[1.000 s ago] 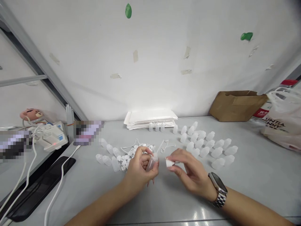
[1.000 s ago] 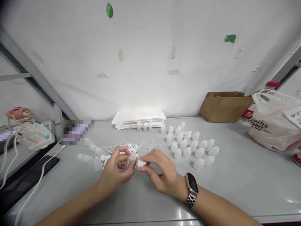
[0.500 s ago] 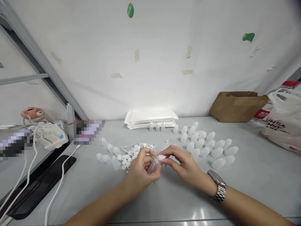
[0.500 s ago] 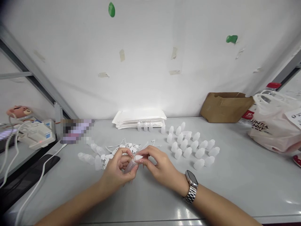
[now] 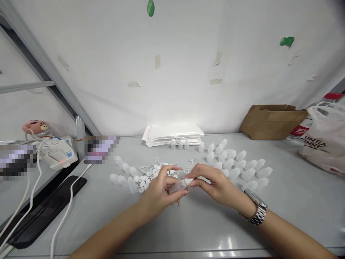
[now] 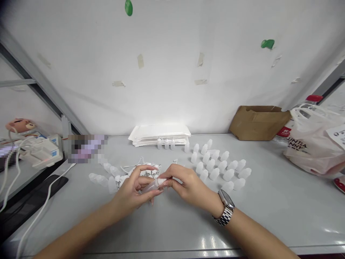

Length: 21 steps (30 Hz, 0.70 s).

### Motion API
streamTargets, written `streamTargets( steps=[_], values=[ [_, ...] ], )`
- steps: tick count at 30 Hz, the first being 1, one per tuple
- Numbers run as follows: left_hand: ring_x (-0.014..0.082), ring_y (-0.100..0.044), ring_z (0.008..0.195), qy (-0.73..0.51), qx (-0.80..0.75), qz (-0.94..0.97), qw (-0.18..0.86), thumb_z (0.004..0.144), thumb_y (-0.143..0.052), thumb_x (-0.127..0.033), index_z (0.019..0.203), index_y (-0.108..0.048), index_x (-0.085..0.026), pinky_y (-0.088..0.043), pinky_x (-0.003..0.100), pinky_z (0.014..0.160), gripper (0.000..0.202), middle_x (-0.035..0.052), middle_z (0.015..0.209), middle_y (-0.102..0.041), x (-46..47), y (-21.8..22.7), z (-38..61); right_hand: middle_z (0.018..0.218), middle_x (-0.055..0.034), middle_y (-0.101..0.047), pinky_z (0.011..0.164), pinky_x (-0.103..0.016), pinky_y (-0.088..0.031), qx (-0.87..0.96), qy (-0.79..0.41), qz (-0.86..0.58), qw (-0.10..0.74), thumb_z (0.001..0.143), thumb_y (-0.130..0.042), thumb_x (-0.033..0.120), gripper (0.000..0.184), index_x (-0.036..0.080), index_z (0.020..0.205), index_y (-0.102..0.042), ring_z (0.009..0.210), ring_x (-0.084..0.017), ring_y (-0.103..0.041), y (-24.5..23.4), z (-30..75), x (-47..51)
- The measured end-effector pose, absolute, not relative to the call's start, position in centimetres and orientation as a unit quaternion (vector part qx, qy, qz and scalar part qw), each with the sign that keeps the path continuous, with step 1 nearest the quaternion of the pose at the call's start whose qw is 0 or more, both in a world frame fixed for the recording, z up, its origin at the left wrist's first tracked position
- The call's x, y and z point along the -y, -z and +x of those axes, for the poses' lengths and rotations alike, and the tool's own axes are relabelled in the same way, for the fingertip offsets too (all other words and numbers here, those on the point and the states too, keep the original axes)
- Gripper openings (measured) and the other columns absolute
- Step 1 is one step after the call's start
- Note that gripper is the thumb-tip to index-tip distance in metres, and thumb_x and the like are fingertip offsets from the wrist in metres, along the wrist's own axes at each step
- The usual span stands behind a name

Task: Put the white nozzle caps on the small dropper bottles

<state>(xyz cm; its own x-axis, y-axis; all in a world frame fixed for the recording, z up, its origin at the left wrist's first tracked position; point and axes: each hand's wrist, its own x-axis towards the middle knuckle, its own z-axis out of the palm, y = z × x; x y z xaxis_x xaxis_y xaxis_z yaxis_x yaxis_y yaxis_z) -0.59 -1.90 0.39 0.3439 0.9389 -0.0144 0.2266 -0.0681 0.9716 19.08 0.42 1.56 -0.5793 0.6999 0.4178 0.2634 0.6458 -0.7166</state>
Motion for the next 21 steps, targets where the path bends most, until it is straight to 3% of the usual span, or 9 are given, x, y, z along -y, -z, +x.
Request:
streamTargets(
  steps=[7,12,17,21],
  values=[
    [0.0123,-0.058,0.056,-0.343,-0.438,0.625,0.547,0.071,-0.066,-0.031,0.11,-0.039,-0.024,-0.044,0.027,0.06,0.048,0.0026,0.085,-0.071,1.8,-0.6,-0.6,0.082,-0.0035,-0.061,0.066,-0.029,-0.049,0.851,-0.306,-0.251,0.345,0.088,-0.047,0.019,0.018,0.023,0.097,-0.062,0.077,-0.015,-0.058,-1.6,19.3,-0.9],
    [0.0105,-0.055,0.049,-0.385,-0.457,0.628,0.498,0.075,-0.063,-0.032,0.096,-0.039,-0.025,-0.044,0.025,0.054,0.033,-0.0016,0.077,-0.07,1.9,-0.2,-0.5,0.08,-0.0038,-0.061,0.066,-0.029,-0.048,0.802,-0.305,-0.316,0.405,0.088,-0.049,0.022,0.013,0.022,0.095,-0.06,0.073,-0.015,-0.057,-0.8,18.4,-0.3],
    [0.0109,-0.058,0.055,-0.387,-0.438,0.693,0.421,0.08,-0.056,-0.032,0.096,-0.051,-0.027,-0.046,0.023,0.05,0.018,-0.0011,0.084,-0.066,1.7,0.5,-0.8,0.081,-0.0031,-0.061,0.069,-0.029,-0.049,0.755,-0.347,-0.355,0.428,0.087,-0.05,0.023,0.012,0.023,0.094,-0.059,0.076,-0.015,-0.059,-0.1,17.8,0.3],
    [0.0095,-0.057,0.052,-0.389,-0.439,0.694,0.419,0.079,-0.057,-0.031,0.096,-0.054,-0.029,-0.047,0.022,0.049,0.018,-0.002,0.082,-0.064,1.8,0.5,-0.9,0.081,-0.0029,-0.061,0.07,-0.03,-0.049,0.748,-0.355,-0.349,0.439,0.085,-0.053,0.023,0.012,0.023,0.094,-0.061,0.077,-0.015,-0.059,0.0,17.9,0.4]
  ],
)
